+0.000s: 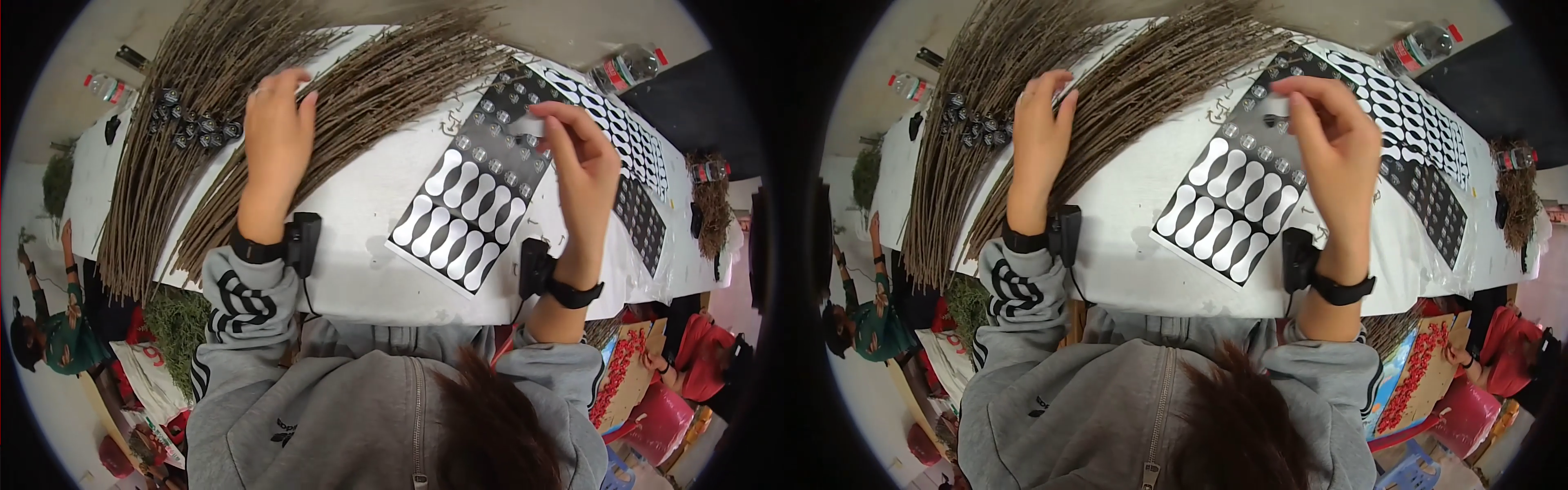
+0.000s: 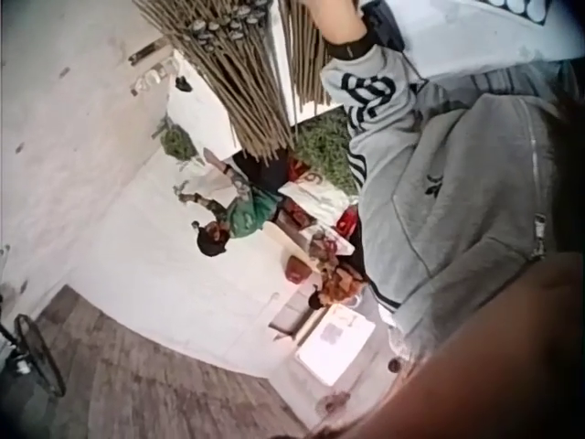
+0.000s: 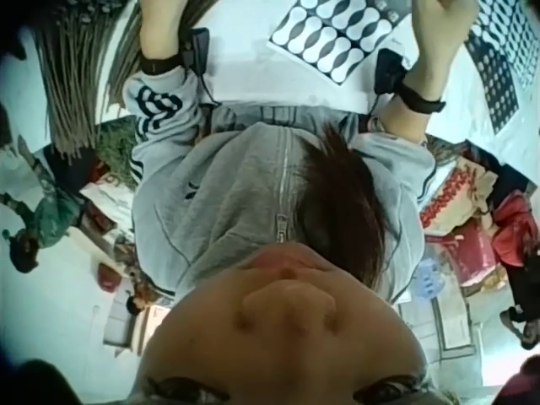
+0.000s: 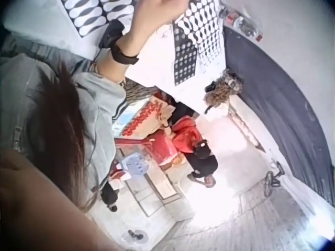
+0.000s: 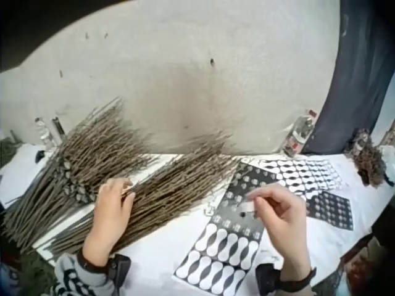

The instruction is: The person peels a sticker from a sheet, wraps it around a branch, and presses the ends together by hand. After repeating this process for several branches, the person places the labeled branches onto a pile.

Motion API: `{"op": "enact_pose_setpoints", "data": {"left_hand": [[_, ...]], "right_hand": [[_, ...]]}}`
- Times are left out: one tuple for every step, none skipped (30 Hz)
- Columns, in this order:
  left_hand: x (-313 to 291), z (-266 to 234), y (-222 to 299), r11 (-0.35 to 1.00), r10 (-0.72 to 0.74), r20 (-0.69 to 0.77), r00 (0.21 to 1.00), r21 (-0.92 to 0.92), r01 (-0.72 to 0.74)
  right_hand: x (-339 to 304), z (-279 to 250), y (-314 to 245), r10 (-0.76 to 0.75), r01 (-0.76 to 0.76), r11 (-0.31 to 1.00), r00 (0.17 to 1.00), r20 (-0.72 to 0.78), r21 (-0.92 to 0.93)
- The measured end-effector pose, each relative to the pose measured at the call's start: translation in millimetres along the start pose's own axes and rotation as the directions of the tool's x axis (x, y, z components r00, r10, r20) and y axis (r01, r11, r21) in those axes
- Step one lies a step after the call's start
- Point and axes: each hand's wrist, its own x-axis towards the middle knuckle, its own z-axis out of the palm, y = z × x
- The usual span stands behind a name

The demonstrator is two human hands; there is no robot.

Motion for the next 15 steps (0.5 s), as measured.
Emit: {"op": "enact_pose_setpoints", "data": {"left_hand": [[-3,-10,-8,0.996,-0.091,0.057,0.994,0.025,0.090],[-5,-12,-15,0.995,-0.089,0.048,0.995,0.036,0.088],[-8,-13,-21,0.993,-0.115,0.127,0.985,-0.015,0.118],[-10,-12,-27,0.986,-0.134,0.206,0.969,-0.066,0.150],[-10,-12,-30,0.976,-0.146,0.286,0.947,-0.114,0.185],[-9,-13,-32,0.978,-0.144,0.279,0.949,-0.106,0.179],[-8,-15,-34,0.982,-0.136,0.241,0.961,-0.099,0.163],[-8,-18,-35,0.985,-0.126,0.201,0.971,-0.092,0.147],[-7,-22,-35,0.988,-0.119,0.161,0.980,-0.083,0.133],[-5,-27,-34,0.989,-0.117,0.152,0.981,-0.072,0.129],[1,-31,-27,0.969,-0.150,0.128,0.980,-0.179,0.172],[8,-35,-18,0.935,-0.186,0.108,0.977,-0.285,0.210],[14,-39,-11,0.889,-0.224,0.093,0.970,-0.389,0.243],[19,-47,-2,0.892,-0.222,0.091,0.971,-0.382,0.240],[24,-56,7,0.850,-0.244,0.193,0.950,-0.429,0.305]], "right_hand": [[2,12,-3,0.030,-0.030,0.998,1.000,0.010,0.048],[5,24,-4,0.061,-0.063,0.994,0.998,0.022,0.094],[7,31,-2,0.093,-0.097,0.985,0.995,0.034,0.140],[8,36,2,0.083,-0.087,0.985,0.996,0.033,0.148],[9,42,8,0.122,-0.131,0.963,0.991,0.052,0.236],[9,47,16,0.158,-0.175,0.930,0.984,0.077,0.323],[10,52,22,0.192,-0.219,0.888,0.976,0.107,0.405],[9,55,27,0.182,-0.210,0.885,0.978,0.107,0.415],[8,56,32,0.205,-0.239,0.833,0.971,0.123,0.499],[7,56,37,0.226,-0.267,0.771,0.964,0.143,0.578],[7,53,42,0.256,-0.297,0.702,0.953,0.159,0.647],[7,51,45,0.257,-0.295,0.699,0.954,0.157,0.651],[6,49,48,0.244,-0.263,0.715,0.962,0.121,0.647],[5,47,49,0.225,-0.228,0.730,0.970,0.087,0.645],[4,47,50,0.208,-0.193,0.744,0.977,0.053,0.640]]}}
